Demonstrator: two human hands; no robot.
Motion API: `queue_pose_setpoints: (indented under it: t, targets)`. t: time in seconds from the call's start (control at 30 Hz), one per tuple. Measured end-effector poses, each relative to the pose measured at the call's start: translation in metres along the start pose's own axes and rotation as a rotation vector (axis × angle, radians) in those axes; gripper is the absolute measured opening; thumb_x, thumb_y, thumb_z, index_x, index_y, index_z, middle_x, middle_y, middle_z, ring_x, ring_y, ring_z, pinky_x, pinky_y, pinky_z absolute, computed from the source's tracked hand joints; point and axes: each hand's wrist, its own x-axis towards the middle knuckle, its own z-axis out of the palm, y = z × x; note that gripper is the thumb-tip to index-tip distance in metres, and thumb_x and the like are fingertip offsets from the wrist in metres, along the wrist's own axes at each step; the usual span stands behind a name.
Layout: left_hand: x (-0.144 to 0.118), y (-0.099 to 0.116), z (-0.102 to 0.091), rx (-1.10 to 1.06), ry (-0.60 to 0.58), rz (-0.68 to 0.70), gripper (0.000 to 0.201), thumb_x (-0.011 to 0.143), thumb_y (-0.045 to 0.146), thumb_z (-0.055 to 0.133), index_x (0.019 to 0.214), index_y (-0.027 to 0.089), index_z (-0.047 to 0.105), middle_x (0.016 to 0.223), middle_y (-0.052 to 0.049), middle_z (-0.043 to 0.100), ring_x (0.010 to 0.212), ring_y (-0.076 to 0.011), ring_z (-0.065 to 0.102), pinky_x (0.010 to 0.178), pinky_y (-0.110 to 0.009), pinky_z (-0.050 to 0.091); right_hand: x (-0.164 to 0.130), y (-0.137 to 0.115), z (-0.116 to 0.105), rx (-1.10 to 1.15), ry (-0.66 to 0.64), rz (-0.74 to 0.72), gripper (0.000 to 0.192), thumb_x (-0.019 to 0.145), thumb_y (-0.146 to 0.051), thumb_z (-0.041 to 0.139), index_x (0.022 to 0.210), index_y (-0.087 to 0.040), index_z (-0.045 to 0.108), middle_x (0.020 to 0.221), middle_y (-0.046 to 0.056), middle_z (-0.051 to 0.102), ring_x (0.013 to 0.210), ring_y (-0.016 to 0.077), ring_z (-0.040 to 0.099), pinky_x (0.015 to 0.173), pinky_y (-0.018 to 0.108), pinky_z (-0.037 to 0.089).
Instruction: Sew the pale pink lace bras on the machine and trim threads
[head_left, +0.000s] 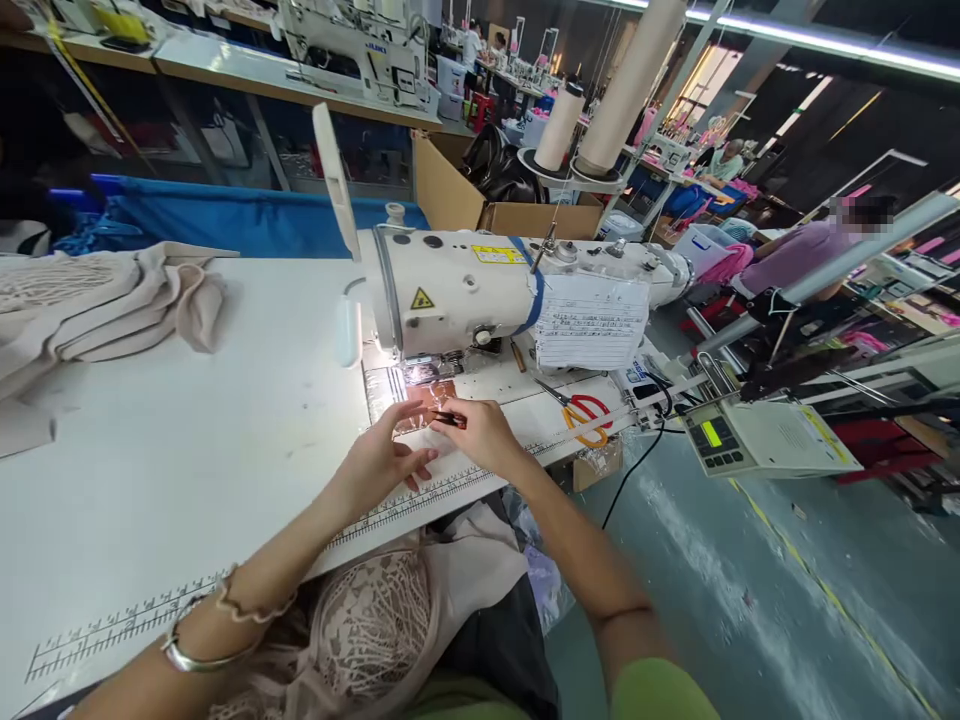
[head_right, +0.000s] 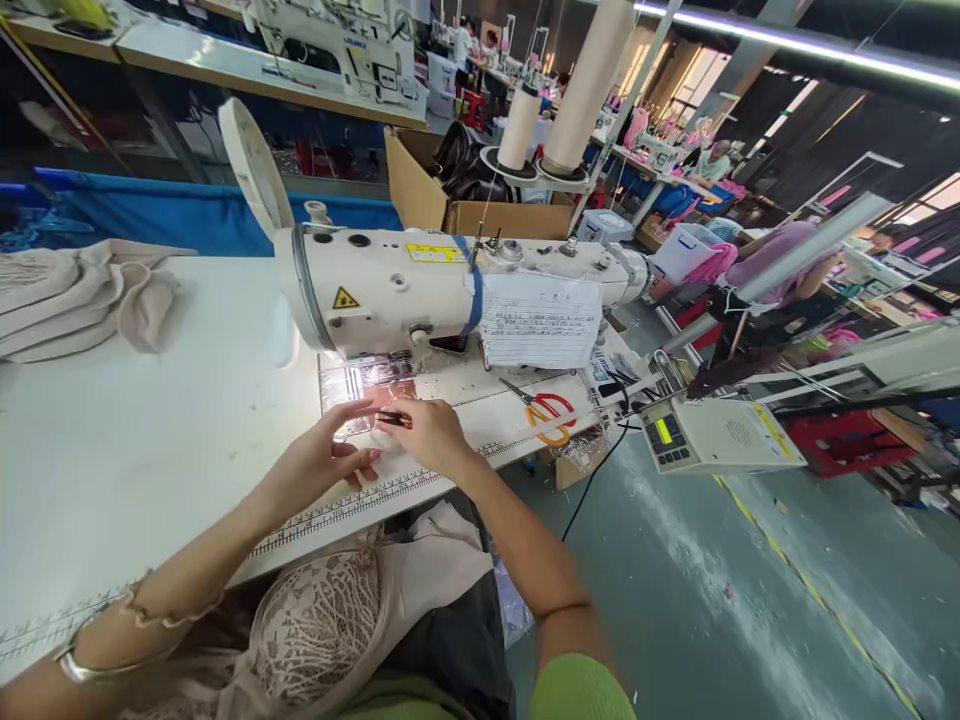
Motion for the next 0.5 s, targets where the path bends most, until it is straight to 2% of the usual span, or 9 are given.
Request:
queue_pose_setpoints:
  t: [0.07,0.17,0.37,0.43,0.5]
  targets:
    - [0.008,-0.005,-0.005,-0.045,-0.053,0.001,0.065,0.066,0.054,0.081,0.117,0.022,0.058,0.094,-0.006,0.075,0.059,-0.0230,0.073,0.053,-0.036,0.061,0.001,-0.004,0.005,-0.011,-0.021,-0.007,0.006,0.086,-0.025,0.073,0.081,-0.023,0.071,0.072,-0.003,0.069,0.067,0.0132,0.059,0.062,0.022,0.037]
    - [0.013,-0.011,-0.008,0.060,-0.008,0.064,0.049,0.064,0.057,0.080,0.095,0.022,0.067,0.080,-0.004,0.076,0.067,-0.0244,0.074,0.064,-0.036,0.062,0.002,-0.006,0.010,-0.066,-0.046,-0.023,0.007,0.084,-0.025,0.077,0.081,-0.023,0.070,0.075,-0.003,0.070,0.070,0.0143,0.060,0.063,0.023,0.038]
    - [0.013,-0.012,-0.013,0.321,0.019,0.118,0.022,0.079,0.045,0.063,0.074,0.023,0.064,0.062,0.000,0.071,0.050,-0.0196,0.068,0.054,-0.029,0.053,0.004,-0.003,0.013,-0.093,-0.086,-0.027,0.006,0.084,-0.022,0.074,0.081,-0.023,0.069,0.073,-0.003,0.070,0.067,0.0147,0.058,0.062,0.024,0.037]
    - [0.016,-0.012,-0.015,0.394,0.010,0.169,0.024,0.083,0.039,0.055,0.068,0.023,0.063,0.060,-0.001,0.070,0.049,-0.0178,0.065,0.053,-0.027,0.051,0.004,0.002,0.010,-0.057,-0.064,-0.036,0.005,0.085,-0.023,0.072,0.081,-0.023,0.069,0.074,-0.002,0.071,0.067,0.0142,0.058,0.063,0.024,0.039]
    - [0.022,-0.012,-0.018,0.455,0.033,0.222,0.025,0.082,0.035,0.053,0.066,0.023,0.066,0.066,-0.004,0.072,0.056,-0.0184,0.065,0.057,-0.028,0.051,0.007,0.011,0.005,-0.034,-0.032,-0.040,0.009,0.087,-0.026,0.069,0.079,-0.022,0.069,0.069,-0.003,0.069,0.064,0.0137,0.057,0.061,0.023,0.039]
